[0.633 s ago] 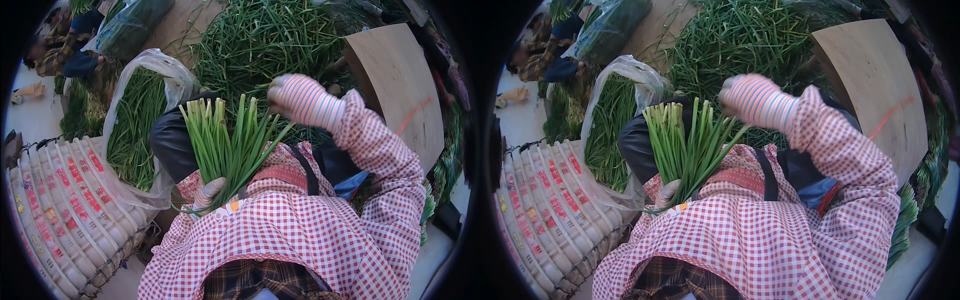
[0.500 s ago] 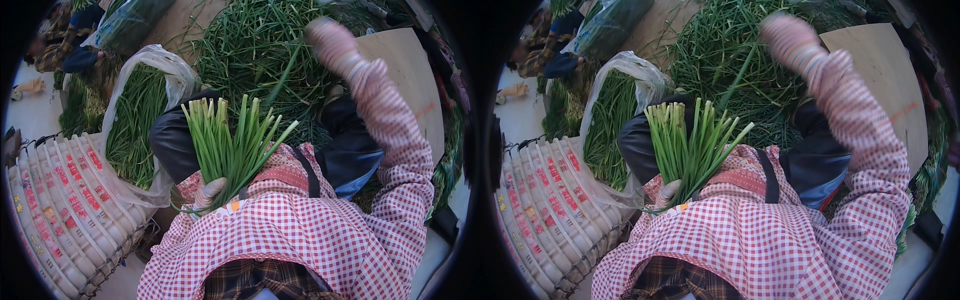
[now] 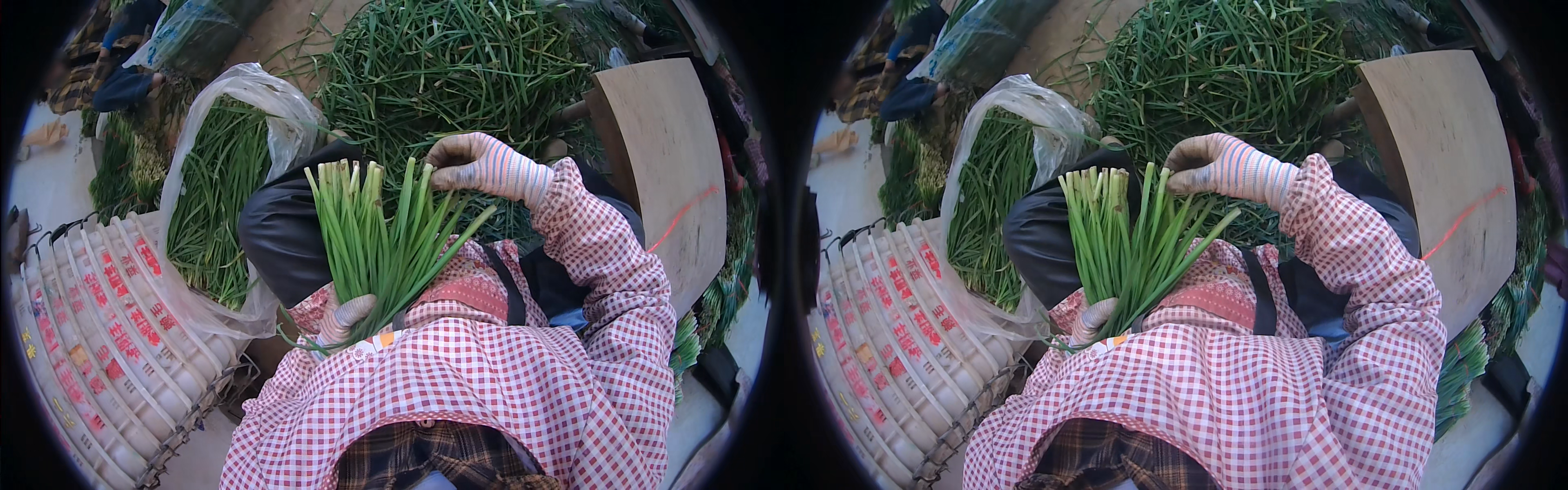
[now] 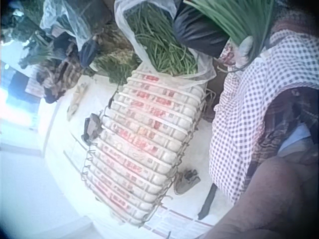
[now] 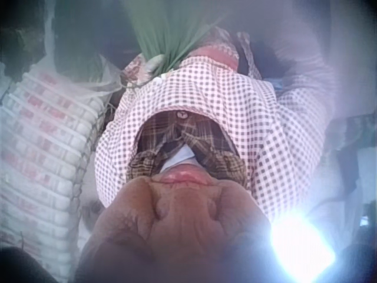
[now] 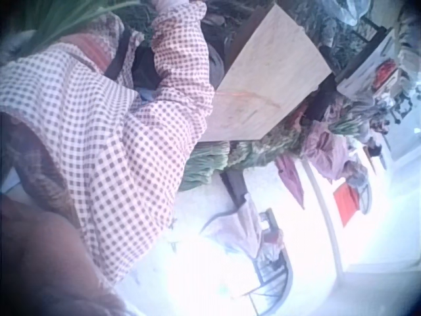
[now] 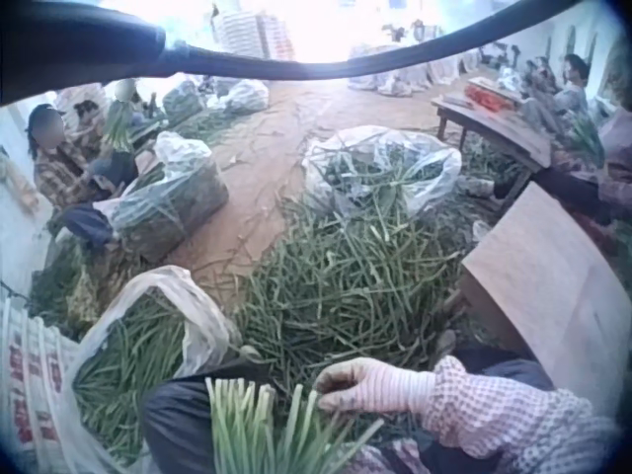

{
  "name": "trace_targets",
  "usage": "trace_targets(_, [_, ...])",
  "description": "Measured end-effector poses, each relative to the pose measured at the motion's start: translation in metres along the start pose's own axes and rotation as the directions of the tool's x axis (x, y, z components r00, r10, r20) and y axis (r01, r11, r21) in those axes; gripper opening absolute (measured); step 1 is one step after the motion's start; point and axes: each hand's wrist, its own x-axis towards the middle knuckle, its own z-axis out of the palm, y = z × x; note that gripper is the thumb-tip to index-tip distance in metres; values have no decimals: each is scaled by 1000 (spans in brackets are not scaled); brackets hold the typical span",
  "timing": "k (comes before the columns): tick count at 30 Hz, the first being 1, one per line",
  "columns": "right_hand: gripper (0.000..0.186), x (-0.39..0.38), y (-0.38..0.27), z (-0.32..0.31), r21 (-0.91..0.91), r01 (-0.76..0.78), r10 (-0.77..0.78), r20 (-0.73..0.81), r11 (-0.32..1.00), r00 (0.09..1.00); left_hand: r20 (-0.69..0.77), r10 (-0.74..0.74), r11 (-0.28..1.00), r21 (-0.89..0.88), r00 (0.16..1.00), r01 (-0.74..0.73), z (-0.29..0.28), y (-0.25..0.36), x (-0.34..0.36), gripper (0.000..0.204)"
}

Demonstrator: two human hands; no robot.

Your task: The person picks up stalks of green vegetables from a bag, sorts through them by hand to remove debris, and then places them on a board to tie them into a bundle with a red string.

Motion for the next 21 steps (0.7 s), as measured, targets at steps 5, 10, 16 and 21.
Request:
trace_targets(5, [24,1,-12,-6,-197,46,-46,5,979,999,-5,-10,1000,-17,1000,10,3,1,-1,59])
trace_targets(10, [23,31,-3,-136,-734,-121,-509,-570,668,644,-24,21,1000,-20,999,-22,6,3,-8,58])
trace_targets(16, [64,-4,-31,-87,-520,-73,-74,-257,851,964,6,30,1000,3,1000,-30,15,5,-7,57])
trace_targets(21, [27,-4,-17,-7,-156,60,-53,46,986,998,8,7,1000,-2,1000,-7,6,1,-6,59])
